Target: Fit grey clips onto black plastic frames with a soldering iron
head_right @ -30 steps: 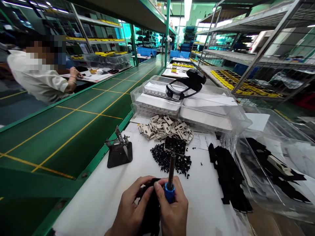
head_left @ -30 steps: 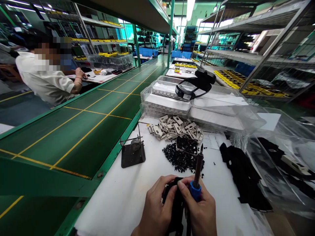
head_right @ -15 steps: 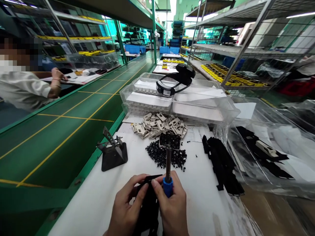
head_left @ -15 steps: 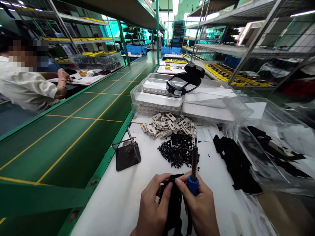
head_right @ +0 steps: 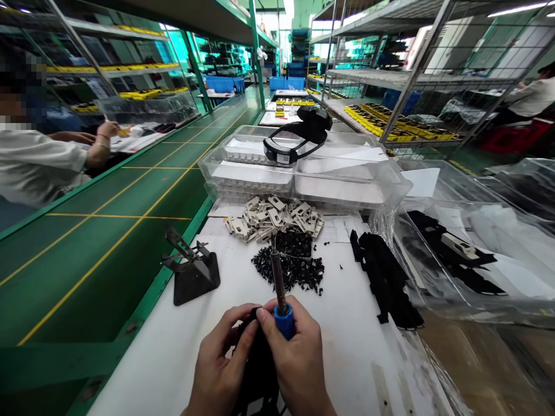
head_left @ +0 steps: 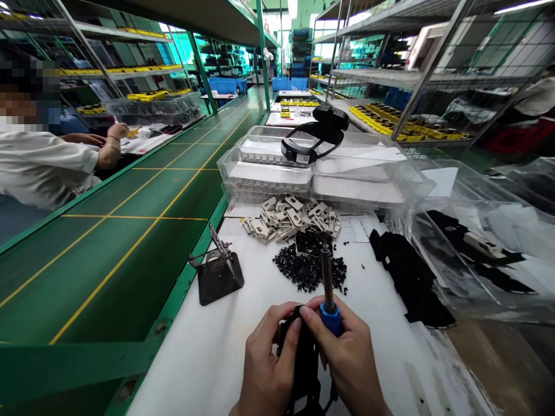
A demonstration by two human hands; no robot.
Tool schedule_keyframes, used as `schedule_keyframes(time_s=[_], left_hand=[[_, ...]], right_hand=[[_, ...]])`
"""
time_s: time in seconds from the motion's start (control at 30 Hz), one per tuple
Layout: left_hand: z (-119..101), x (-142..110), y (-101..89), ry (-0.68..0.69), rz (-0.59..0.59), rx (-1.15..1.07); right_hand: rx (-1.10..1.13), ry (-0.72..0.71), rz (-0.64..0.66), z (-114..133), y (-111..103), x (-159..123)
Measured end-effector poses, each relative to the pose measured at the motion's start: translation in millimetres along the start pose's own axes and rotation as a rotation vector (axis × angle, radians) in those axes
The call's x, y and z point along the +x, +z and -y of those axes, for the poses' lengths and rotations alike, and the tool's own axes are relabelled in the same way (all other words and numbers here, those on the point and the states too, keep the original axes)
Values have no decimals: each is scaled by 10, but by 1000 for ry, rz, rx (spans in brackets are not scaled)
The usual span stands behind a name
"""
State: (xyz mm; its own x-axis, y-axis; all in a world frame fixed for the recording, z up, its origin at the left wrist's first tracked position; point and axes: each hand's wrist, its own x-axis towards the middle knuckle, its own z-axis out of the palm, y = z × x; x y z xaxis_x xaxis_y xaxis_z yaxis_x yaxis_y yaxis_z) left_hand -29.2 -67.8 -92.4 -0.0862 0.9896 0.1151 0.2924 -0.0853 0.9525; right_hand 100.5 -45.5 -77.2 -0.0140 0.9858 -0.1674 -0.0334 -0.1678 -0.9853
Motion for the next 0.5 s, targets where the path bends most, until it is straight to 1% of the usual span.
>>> schedule_keyframes(time_s=[0.17,0.3,0.43,0.5], left_hand=[[-5,2,-2,-2,16,-15],[6,-4,-9,-1,17,-6],[0,-24,-11,25,-26,16],[-12,-33,-9,38,-48,12]], right_hand=[[-29,-4,-24,-105,18,-13],[-105,-38,-62,-177,50,-34],[-170,-91,-152,-172,82,-28],[-150,-63,-215,-167,80,-9]])
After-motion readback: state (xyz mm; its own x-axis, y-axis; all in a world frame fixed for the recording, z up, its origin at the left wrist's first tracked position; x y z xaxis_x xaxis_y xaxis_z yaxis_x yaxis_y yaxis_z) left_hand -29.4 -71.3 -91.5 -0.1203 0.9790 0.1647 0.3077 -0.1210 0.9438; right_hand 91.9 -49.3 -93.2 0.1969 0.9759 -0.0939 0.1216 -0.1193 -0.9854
